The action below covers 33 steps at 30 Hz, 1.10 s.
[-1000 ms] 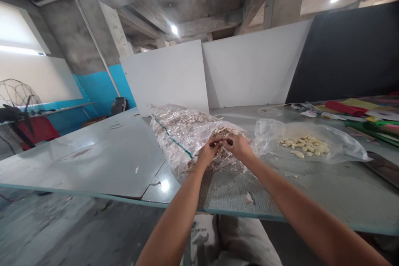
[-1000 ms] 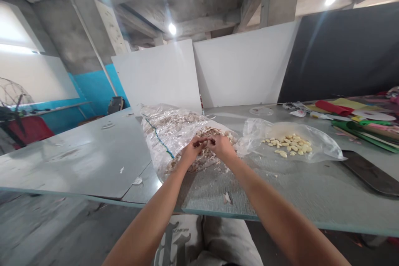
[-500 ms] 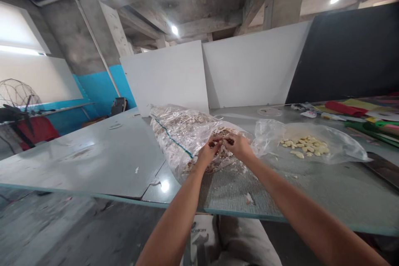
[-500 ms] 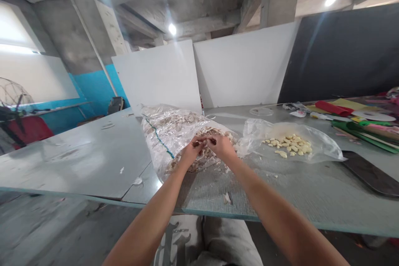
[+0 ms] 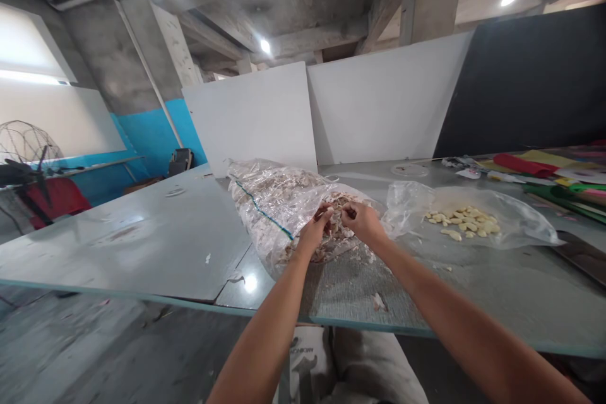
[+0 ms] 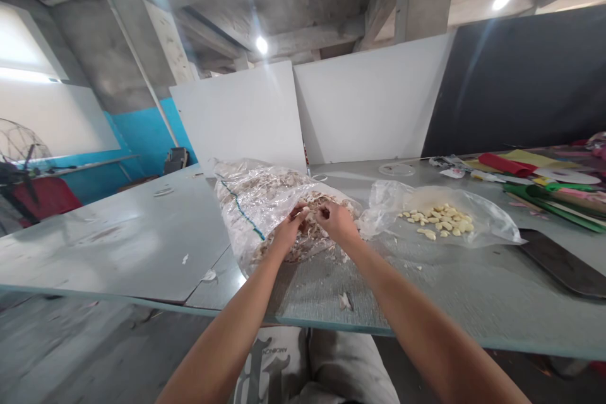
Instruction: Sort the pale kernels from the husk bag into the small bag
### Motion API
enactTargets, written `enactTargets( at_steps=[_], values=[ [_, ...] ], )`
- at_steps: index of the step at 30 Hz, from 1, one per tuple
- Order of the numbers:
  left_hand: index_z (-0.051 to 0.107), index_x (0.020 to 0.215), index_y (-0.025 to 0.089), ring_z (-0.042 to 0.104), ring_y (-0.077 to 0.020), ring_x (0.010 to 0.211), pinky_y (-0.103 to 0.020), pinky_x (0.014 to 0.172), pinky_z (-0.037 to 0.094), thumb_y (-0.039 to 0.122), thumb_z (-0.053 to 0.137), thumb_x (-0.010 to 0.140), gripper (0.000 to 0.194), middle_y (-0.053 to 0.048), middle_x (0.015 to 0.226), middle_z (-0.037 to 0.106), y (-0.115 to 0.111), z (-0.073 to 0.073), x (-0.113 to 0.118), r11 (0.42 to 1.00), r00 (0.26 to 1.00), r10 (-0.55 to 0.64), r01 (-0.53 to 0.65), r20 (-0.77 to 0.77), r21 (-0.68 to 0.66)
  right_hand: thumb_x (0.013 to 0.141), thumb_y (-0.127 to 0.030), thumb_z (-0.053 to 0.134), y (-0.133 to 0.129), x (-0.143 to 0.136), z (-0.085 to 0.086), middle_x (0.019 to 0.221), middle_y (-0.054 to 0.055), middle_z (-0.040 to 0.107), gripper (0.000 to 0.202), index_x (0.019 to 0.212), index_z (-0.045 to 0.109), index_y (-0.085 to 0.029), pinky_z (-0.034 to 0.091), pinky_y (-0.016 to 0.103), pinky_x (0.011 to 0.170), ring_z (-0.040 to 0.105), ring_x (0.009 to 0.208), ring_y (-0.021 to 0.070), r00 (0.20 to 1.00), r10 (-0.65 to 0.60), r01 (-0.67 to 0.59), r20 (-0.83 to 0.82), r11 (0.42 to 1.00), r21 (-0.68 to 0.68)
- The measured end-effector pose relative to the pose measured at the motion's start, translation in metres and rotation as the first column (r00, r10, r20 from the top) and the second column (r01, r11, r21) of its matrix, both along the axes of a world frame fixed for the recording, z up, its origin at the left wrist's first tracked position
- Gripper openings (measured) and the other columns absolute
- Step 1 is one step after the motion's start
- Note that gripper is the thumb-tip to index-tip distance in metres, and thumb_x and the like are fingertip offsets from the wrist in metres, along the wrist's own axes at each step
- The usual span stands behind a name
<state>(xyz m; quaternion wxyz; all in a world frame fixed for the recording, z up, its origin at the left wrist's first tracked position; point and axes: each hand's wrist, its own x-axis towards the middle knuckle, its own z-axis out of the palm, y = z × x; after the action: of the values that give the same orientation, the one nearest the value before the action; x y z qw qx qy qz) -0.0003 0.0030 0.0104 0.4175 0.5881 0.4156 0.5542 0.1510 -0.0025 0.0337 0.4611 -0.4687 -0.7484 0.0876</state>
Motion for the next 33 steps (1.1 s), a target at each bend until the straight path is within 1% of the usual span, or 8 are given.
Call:
enactTargets(
  at_steps=[5, 9, 12, 15, 18, 23, 28, 33],
  values=[
    [0.062, 0.097, 0.022, 0.049, -0.0108, 0.053, -0.023, 0.054, 0.038, 0.057, 0.051, 0.072, 0.045, 0.002, 0.061, 0.056, -0.001, 0.001, -0.003, 0.995, 0.994, 0.098, -0.097, 0.039, -0.038, 0.072, -0.028, 0.046, 0.0, 0.002, -0.001, 0.058, 0.0, 0.056, 0.018, 0.069, 0.059, -0.017, 0.029, 0.02, 0.051, 0.046, 0.052, 0.0097, 0.999, -0.034, 0.034, 0.014, 0.999, 0.006],
    [0.063, 0.1, 0.022, 0.049, -0.0114, 0.055, -0.023, 0.056, 0.039, 0.058, 0.049, 0.072, 0.048, 0.001, 0.063, 0.057, -0.003, 0.003, -0.004, 0.992, 0.992, 0.113, -0.11, 0.063, -0.057, 0.077, -0.03, 0.043, 0.001, 0.003, -0.001, 0.054, 0.0, 0.054, 0.024, 0.064, 0.058, -0.017, 0.027, 0.021, 0.05, 0.043, 0.05, 0.0101, 0.996, -0.068, 0.067, 0.064, 0.998, 0.019],
    [0.06, 0.107, 0.026, 0.049, -0.0111, 0.059, -0.022, 0.056, 0.038, 0.056, 0.054, 0.071, 0.048, 0.002, 0.069, 0.059, -0.005, 0.004, -0.004, 0.995, 0.995, 0.09, -0.089, 0.04, -0.034, 0.081, -0.035, 0.04, 0.001, 0.003, 0.0, 0.054, 0.001, 0.055, 0.031, 0.063, 0.058, -0.017, 0.027, 0.022, 0.048, 0.044, 0.049, 0.0107, 0.991, -0.079, 0.079, 0.111, 0.997, 0.008],
    [0.059, 0.108, 0.029, 0.048, -0.0113, 0.059, -0.022, 0.055, 0.037, 0.054, 0.054, 0.071, 0.045, 0.003, 0.065, 0.056, -0.006, 0.004, -0.004, 0.997, 0.996, 0.075, -0.076, -0.05, -0.023, 0.079, -0.036, 0.046, 0.001, 0.003, 0.0, 0.062, 0.002, 0.061, 0.023, 0.078, 0.063, -0.019, 0.03, 0.021, 0.049, 0.051, 0.053, 0.0118, 0.994, -0.054, 0.056, 0.097, 0.998, -0.021],
    [0.059, 0.105, 0.027, 0.044, -0.0103, 0.053, -0.021, 0.052, 0.034, 0.053, 0.052, 0.073, 0.042, 0.004, 0.055, 0.048, -0.004, 0.002, -0.003, 0.997, 0.991, 0.08, -0.081, -0.104, -0.009, 0.079, -0.035, 0.049, 0.001, 0.003, 0.0, 0.074, 0.003, 0.067, 0.025, 0.092, 0.065, -0.022, 0.037, 0.021, 0.054, 0.058, 0.062, 0.0141, 0.999, -0.006, 0.006, 0.045, 1.0, -0.004],
    [0.057, 0.101, 0.022, 0.037, -0.0073, 0.046, -0.019, 0.048, 0.03, 0.052, 0.051, 0.074, 0.041, 0.006, 0.051, 0.04, 0.003, -0.003, -0.002, 0.999, 0.995, -0.035, 0.036, -0.095, 0.008, 0.079, -0.038, 0.049, 0.001, 0.002, -0.001, 0.085, 0.003, 0.069, 0.027, 0.088, 0.069, -0.022, 0.043, 0.023, 0.065, 0.062, 0.075, 0.0165, 0.995, 0.093, -0.091, -0.037, 0.995, 0.048],
    [0.055, 0.098, 0.019, 0.036, -0.0063, 0.044, -0.019, 0.046, 0.029, 0.051, 0.054, 0.072, 0.04, 0.007, 0.052, 0.041, 0.006, -0.004, -0.002, 0.998, 0.992, -0.063, 0.066, -0.105, 0.023, 0.078, -0.039, 0.049, 0.005, 0.003, -0.004, 0.076, 0.003, 0.069, 0.028, 0.084, 0.07, -0.021, 0.042, 0.022, 0.061, 0.061, 0.068, 0.0155, 0.994, 0.106, -0.104, -0.03, 0.993, 0.053],
    [0.057, 0.098, 0.02, 0.037, -0.007, 0.044, -0.019, 0.047, 0.029, 0.049, 0.053, 0.074, 0.039, 0.006, 0.05, 0.043, 0.002, -0.003, -0.003, 0.997, 0.989, -0.029, 0.038, -0.147, 0.061, 0.077, -0.036, 0.049, 0.006, 0.004, -0.003, 0.064, 0.002, 0.066, 0.028, 0.083, 0.07, -0.019, 0.037, 0.021, 0.053, 0.056, 0.057, 0.0133, 0.996, 0.084, -0.084, 0.002, 0.996, -0.001]
  ],
)
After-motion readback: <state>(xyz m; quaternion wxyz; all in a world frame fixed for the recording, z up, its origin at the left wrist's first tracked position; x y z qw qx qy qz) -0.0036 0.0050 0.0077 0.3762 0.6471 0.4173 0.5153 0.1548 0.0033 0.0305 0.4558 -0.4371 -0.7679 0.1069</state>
